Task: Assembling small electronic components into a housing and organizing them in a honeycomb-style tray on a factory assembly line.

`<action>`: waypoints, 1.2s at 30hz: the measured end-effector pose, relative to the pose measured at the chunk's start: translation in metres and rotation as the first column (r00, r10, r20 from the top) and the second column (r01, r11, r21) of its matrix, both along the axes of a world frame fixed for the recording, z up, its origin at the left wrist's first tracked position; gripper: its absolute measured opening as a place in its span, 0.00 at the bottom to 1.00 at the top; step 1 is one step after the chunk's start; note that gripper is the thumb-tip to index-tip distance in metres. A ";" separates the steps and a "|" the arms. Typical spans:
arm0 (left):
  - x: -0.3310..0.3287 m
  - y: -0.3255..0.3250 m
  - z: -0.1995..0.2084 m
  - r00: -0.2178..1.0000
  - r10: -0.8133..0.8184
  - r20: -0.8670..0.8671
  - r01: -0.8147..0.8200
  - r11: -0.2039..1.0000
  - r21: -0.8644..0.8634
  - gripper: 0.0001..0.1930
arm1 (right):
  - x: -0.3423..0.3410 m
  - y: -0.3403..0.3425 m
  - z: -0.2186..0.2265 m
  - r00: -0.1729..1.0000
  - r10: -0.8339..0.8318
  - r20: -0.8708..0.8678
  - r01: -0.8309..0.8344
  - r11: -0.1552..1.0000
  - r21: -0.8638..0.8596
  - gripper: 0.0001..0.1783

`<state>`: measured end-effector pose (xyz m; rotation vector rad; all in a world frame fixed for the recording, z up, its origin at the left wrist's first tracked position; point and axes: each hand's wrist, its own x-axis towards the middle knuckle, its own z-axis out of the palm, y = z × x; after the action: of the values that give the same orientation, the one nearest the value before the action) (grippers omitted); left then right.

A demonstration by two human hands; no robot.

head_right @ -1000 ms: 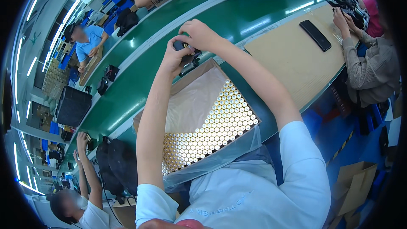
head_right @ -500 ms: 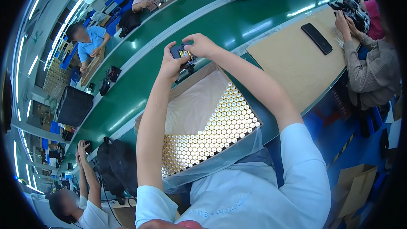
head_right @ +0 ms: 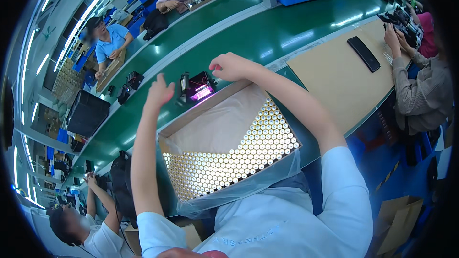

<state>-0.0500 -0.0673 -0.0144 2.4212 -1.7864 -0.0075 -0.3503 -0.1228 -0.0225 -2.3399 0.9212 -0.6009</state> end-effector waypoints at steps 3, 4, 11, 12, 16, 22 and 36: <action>0.020 0.035 0.022 0.999 -0.050 0.017 0.048 0.995 0.088 0.28 | -0.002 0.007 0.011 0.999 0.037 0.012 -0.036 0.999 -0.022 0.17; 0.020 0.047 0.030 0.995 -0.092 -0.029 0.095 0.984 0.153 0.25 | -0.002 0.009 0.015 0.998 0.055 0.013 -0.055 0.998 -0.031 0.16; 0.017 0.115 0.025 0.903 -0.393 -0.176 0.403 0.915 0.025 0.20 | 0.007 0.032 0.028 0.970 0.242 -0.038 -0.241 0.970 0.026 0.14; 0.015 0.121 0.021 0.886 -0.421 -0.194 0.425 0.905 -0.026 0.20 | 0.011 0.035 0.028 0.958 0.285 -0.043 -0.284 0.959 0.018 0.14; -0.004 0.120 0.021 0.878 -0.415 -0.237 0.398 0.910 -0.119 0.19 | 0.021 0.046 0.023 0.929 0.368 -0.043 -0.368 0.930 -0.005 0.13; -0.038 0.064 -0.003 0.876 -0.473 -0.096 0.450 0.873 -0.188 0.17 | 0.023 0.040 0.012 0.926 0.378 -0.004 -0.378 0.925 -0.031 0.11; 0.013 0.052 -0.034 0.781 -0.199 0.592 0.261 0.965 -0.020 0.09 | 0.025 0.034 0.003 0.916 0.401 -0.008 -0.401 0.916 -0.019 0.11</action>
<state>-0.0372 -0.0154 -0.0480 2.2571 -2.2407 0.8822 -0.3258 -0.0889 -0.0191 -2.4496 0.4107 -0.4353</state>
